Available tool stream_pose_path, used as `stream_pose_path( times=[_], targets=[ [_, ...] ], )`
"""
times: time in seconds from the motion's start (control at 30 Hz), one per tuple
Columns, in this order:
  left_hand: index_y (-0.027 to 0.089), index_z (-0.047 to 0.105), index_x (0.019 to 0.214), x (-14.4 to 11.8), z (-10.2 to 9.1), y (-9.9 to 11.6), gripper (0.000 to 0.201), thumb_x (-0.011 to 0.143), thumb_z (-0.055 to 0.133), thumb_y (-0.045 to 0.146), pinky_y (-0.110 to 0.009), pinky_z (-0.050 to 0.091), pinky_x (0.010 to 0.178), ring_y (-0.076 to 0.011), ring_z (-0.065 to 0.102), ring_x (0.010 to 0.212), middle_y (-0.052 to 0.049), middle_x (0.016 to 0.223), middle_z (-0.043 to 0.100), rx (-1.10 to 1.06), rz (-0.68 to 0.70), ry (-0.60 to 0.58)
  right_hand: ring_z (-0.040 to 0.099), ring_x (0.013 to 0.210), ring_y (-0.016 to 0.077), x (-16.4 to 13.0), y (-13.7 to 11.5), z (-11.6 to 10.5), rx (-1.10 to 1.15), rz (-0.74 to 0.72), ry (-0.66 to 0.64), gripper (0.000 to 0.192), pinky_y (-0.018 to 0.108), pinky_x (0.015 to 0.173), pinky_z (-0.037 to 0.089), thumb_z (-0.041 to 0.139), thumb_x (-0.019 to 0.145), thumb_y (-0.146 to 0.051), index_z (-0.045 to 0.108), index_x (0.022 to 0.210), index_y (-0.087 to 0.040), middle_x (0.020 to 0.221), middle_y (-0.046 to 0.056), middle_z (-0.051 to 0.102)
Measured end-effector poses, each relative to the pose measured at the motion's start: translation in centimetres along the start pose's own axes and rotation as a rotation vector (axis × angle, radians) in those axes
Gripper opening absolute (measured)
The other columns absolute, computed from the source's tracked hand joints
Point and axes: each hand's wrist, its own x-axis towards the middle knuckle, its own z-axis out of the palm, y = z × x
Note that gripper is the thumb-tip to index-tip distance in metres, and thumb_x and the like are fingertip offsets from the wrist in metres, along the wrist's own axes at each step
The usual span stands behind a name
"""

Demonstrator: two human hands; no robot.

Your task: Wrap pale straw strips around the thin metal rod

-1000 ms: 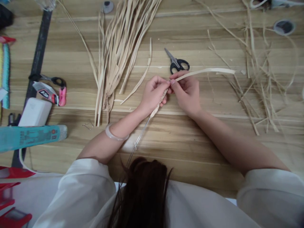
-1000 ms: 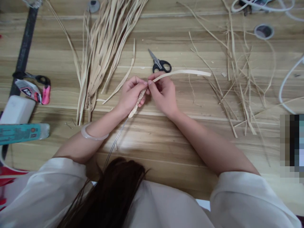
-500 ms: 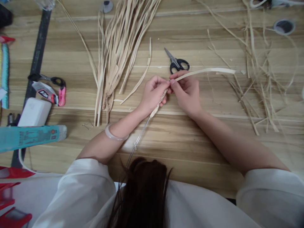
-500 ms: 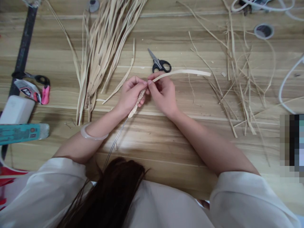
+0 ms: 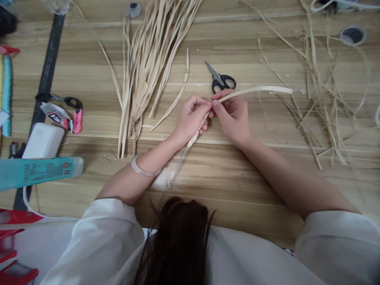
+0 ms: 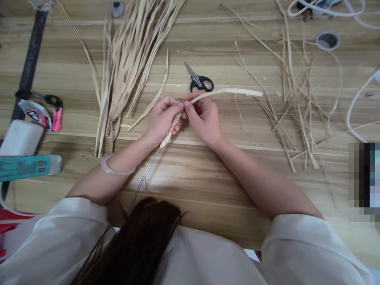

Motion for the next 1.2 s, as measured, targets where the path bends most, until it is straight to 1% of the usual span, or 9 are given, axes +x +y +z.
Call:
stream_pose_path(
  times=[0.23, 0.37, 0.57, 0.9, 1.1, 1.2],
  targets=[
    [0.018, 0.046, 0.077, -0.05, 0.07, 0.11, 0.014, 0.087, 0.053, 0.024, -0.014, 0.031, 0.034, -0.0013, 0.044, 0.034, 0.007, 0.058, 0.058, 0.010, -0.012, 0.014, 0.061, 0.063, 0.0128, 0.01, 0.08, 0.02, 0.023, 0.000, 0.000, 0.025, 0.029, 0.057, 0.052, 0.058, 0.084, -0.052, 0.057, 0.089, -0.027, 0.071, -0.001, 0.057],
    [0.018, 0.046, 0.077, -0.12, 0.08, 0.22, 0.014, 0.087, 0.053, 0.025, -0.014, 0.031, 0.035, -0.0012, 0.044, 0.034, 0.007, 0.059, 0.058, 0.020, -0.023, 0.019, 0.061, 0.064, 0.0134, 0.01, 0.03, 0.03, 0.030, 0.005, -0.001, 0.025, 0.031, 0.059, 0.052, 0.058, 0.084, -0.052, 0.057, 0.089, -0.027, 0.071, -0.001, 0.057],
    [0.018, 0.047, 0.077, -0.22, 0.20, 0.38, 0.013, 0.087, 0.052, 0.025, -0.014, 0.031, 0.035, -0.0013, 0.043, 0.034, 0.007, 0.057, 0.057, 0.032, -0.037, 0.039, 0.059, 0.061, 0.0122, 0.09, -0.09, 0.03, 0.029, 0.022, -0.003, 0.027, 0.029, 0.058, 0.053, 0.059, 0.083, -0.053, 0.057, 0.088, -0.027, 0.070, -0.002, 0.057],
    [0.018, 0.047, 0.077, -0.26, 0.20, 0.42, 0.016, 0.087, 0.055, 0.028, -0.014, 0.030, 0.035, -0.0014, 0.044, 0.035, 0.006, 0.058, 0.058, 0.036, -0.041, 0.042, 0.057, 0.061, 0.0117, 0.10, -0.33, 0.00, 0.033, 0.023, -0.014, 0.025, 0.028, 0.057, 0.050, 0.058, 0.084, -0.051, 0.055, 0.087, -0.026, 0.069, -0.002, 0.056],
    [0.018, 0.048, 0.077, -0.26, 0.17, 0.45, 0.015, 0.086, 0.055, 0.027, -0.014, 0.031, 0.035, -0.0013, 0.044, 0.034, 0.007, 0.058, 0.058, 0.025, -0.040, 0.036, 0.059, 0.067, 0.0133, 0.09, -0.06, -0.04, 0.034, 0.032, -0.020, 0.024, 0.029, 0.061, 0.051, 0.058, 0.085, -0.049, 0.056, 0.090, -0.026, 0.071, -0.001, 0.056],
    [0.018, 0.047, 0.077, -0.20, 0.12, 0.32, 0.014, 0.086, 0.055, 0.026, -0.015, 0.031, 0.034, -0.0016, 0.044, 0.034, 0.007, 0.058, 0.058, 0.013, -0.029, 0.032, 0.060, 0.066, 0.0130, 0.07, 0.00, -0.03, 0.031, 0.026, -0.021, 0.023, 0.030, 0.061, 0.052, 0.057, 0.086, -0.049, 0.056, 0.090, -0.027, 0.070, -0.002, 0.056]
  ],
)
